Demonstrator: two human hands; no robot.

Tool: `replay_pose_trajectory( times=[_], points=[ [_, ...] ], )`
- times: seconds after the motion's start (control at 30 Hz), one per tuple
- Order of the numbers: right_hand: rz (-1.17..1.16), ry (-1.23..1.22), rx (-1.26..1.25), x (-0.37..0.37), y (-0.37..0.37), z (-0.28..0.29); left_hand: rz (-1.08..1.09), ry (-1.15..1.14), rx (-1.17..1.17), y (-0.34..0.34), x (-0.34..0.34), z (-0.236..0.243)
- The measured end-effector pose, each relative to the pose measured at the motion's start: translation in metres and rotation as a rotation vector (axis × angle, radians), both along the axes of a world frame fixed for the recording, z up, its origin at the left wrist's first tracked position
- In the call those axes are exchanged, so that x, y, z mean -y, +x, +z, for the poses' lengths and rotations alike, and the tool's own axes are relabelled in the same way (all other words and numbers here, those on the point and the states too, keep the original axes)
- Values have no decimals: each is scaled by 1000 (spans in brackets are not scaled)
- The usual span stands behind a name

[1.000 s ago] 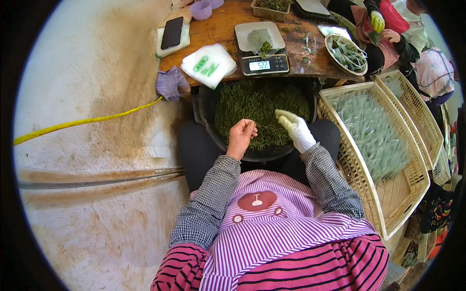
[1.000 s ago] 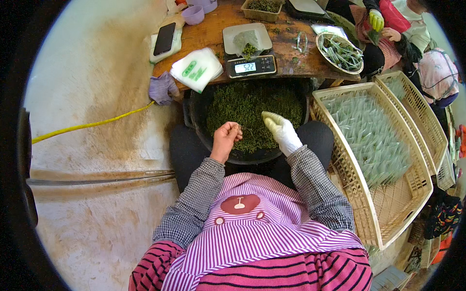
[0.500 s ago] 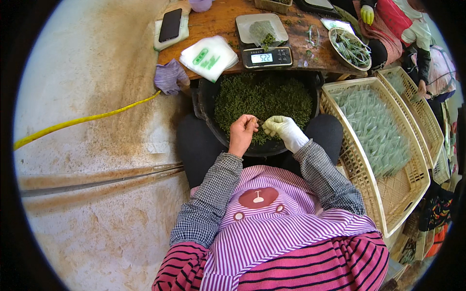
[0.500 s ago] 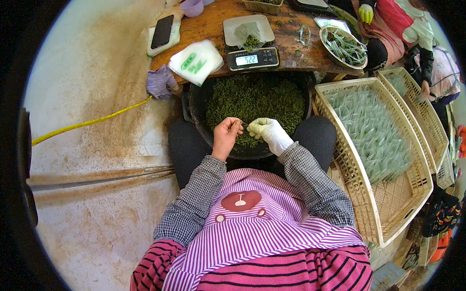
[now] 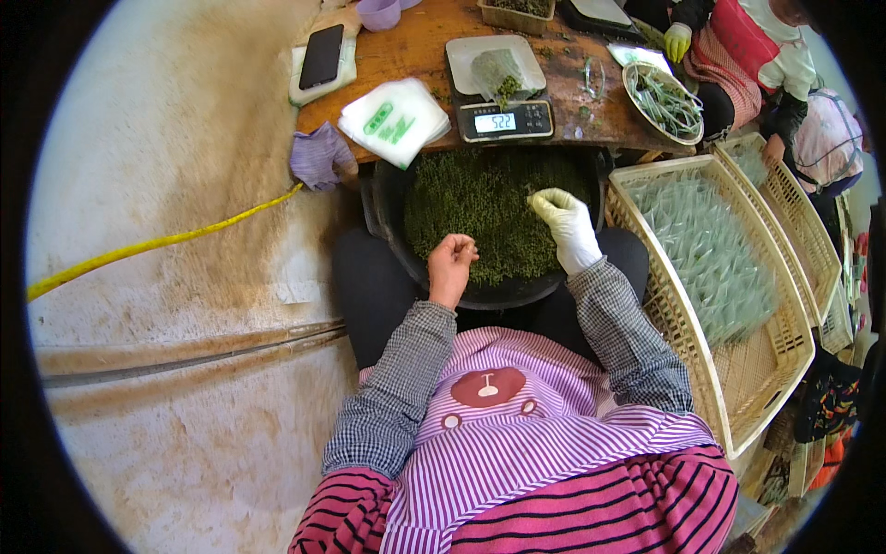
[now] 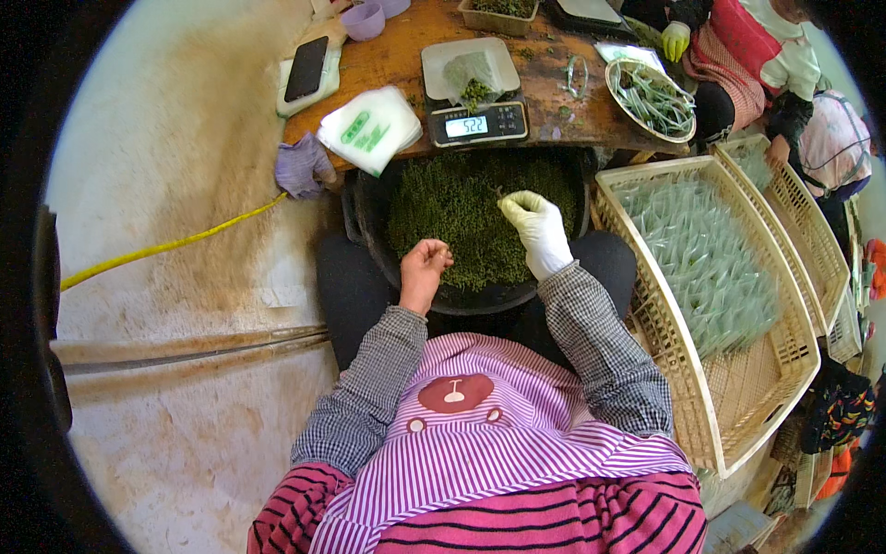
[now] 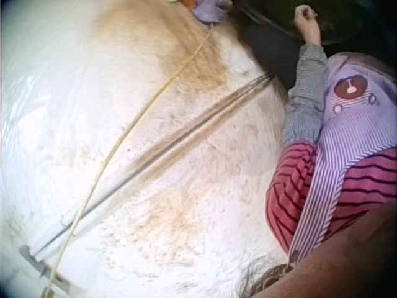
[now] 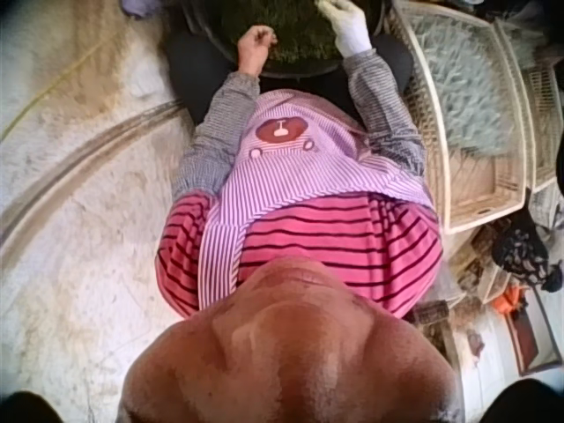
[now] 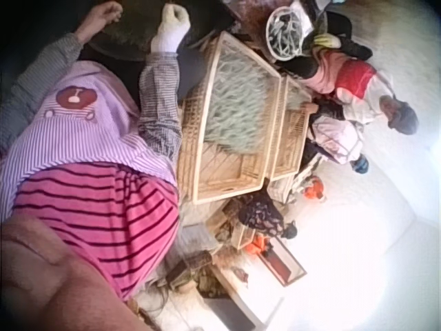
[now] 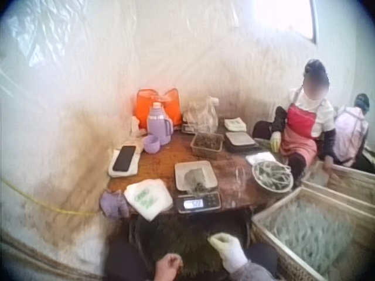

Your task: The person scoops dried green vegetables from a large bowl, weighs them on a digital scale, and places them into small plastic bags. The person then puts the filled bags into a basket.

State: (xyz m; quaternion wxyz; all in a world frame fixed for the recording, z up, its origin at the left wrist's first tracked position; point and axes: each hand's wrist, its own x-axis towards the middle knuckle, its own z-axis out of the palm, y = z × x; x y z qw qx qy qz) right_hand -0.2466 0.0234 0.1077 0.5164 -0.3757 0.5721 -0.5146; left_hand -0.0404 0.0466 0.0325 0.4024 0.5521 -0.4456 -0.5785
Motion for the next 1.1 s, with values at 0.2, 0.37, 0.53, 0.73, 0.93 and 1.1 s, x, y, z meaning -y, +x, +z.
replay_pose_trajectory(
  times=[0.2, 0.37, 0.53, 0.73, 0.93, 1.1],
  points=[
    [-324, -760, -1255, 93, 18, 55, -58, -35, 124, 2, -3, 1],
    [-227, -686, -1464, 161, 23, 50, -87, -70, 54, -1, -3, -3],
    [-208, -630, -1332, 136, 26, 53, -51, 69, -85, 4, -5, 3],
    [-149, -692, -1016, 39, 26, 32, -44, 150, -86, 3, -9, 7],
    [196, -336, -860, -34, 47, -30, 0, 128, -76, -2, -8, 7],
    [-109, -414, -915, 0, 40, -16, 1, 85, 0, 0, -12, 6]
  ],
)
